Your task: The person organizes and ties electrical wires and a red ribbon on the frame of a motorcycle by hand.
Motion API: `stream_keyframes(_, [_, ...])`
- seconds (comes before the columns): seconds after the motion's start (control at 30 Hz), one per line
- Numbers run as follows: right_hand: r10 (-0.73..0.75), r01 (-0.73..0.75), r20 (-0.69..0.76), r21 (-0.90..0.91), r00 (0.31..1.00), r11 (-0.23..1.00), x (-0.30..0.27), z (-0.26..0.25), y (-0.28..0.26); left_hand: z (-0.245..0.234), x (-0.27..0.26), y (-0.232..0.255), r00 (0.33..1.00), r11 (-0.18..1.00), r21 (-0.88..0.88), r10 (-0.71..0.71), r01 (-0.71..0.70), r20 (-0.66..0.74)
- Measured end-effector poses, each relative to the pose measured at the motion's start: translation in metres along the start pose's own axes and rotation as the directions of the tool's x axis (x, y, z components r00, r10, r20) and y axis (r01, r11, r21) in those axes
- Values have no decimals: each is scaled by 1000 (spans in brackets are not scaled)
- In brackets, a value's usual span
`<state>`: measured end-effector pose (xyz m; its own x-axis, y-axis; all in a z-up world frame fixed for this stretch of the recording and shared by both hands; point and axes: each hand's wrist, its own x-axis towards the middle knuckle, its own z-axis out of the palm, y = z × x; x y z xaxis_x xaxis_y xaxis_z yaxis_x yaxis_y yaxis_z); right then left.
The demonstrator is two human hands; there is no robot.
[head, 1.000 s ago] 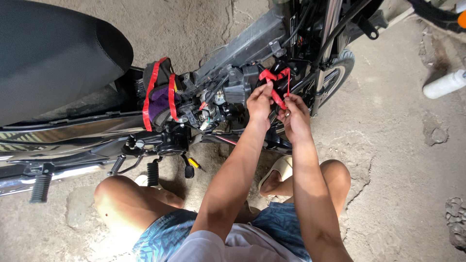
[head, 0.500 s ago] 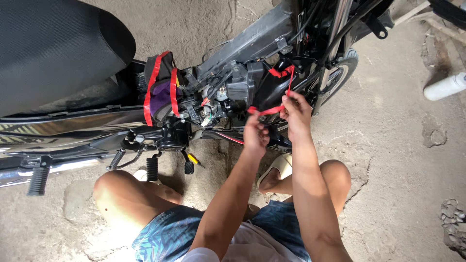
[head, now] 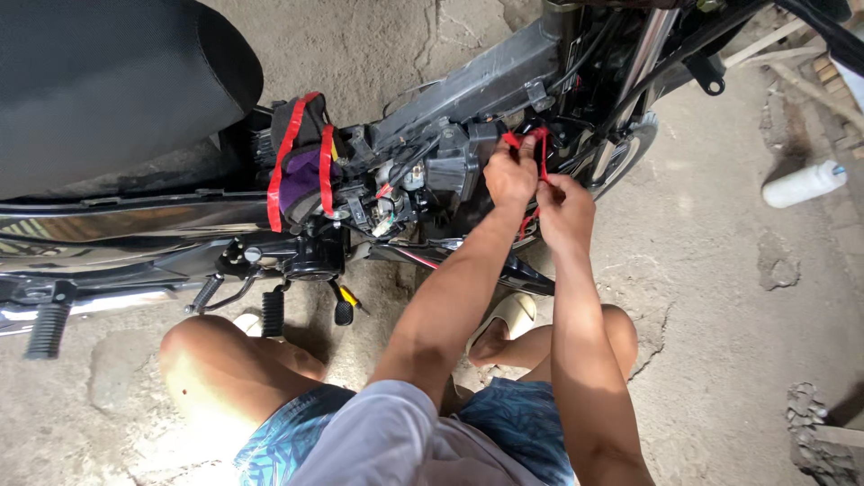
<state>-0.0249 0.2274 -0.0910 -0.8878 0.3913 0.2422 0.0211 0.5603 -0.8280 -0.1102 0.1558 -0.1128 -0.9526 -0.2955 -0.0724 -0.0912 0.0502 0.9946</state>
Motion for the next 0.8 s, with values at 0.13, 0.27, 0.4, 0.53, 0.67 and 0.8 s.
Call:
stream_keyframes(0.13, [-110, 94, -57, -235, 992, 968, 7, -2, -11, 11, 0, 3, 990, 999, 44, -9, 15, -140])
stream_keyframes(0.27, [23, -20, 5, -323, 1000, 946, 5, -7, -13, 5, -4, 7, 992, 994, -7, -105, 105, -68])
stream_keyframes(0.4, [37, -26, 41, -239, 998, 971, 0, -11, -6, 10, 3, 6, 993, 995, 23, -91, 93, -71])
stream_keyframes(0.53, [27, -36, 101, 88, 994, 995, 3, -17, 8, 30, 25, -10, 959, 870, -402, -247, 284, 141])
stream_keyframes(0.67, [170, -205, 161, 230, 972, 951, 9, -21, 8, 34, 40, -9, 907, 840, -374, -287, 393, 309])
stream_keyframes(0.8, [125, -168, 169, 269, 978, 948, 11, -21, 9, 29, 41, 4, 925, 904, -259, -272, 340, 267])
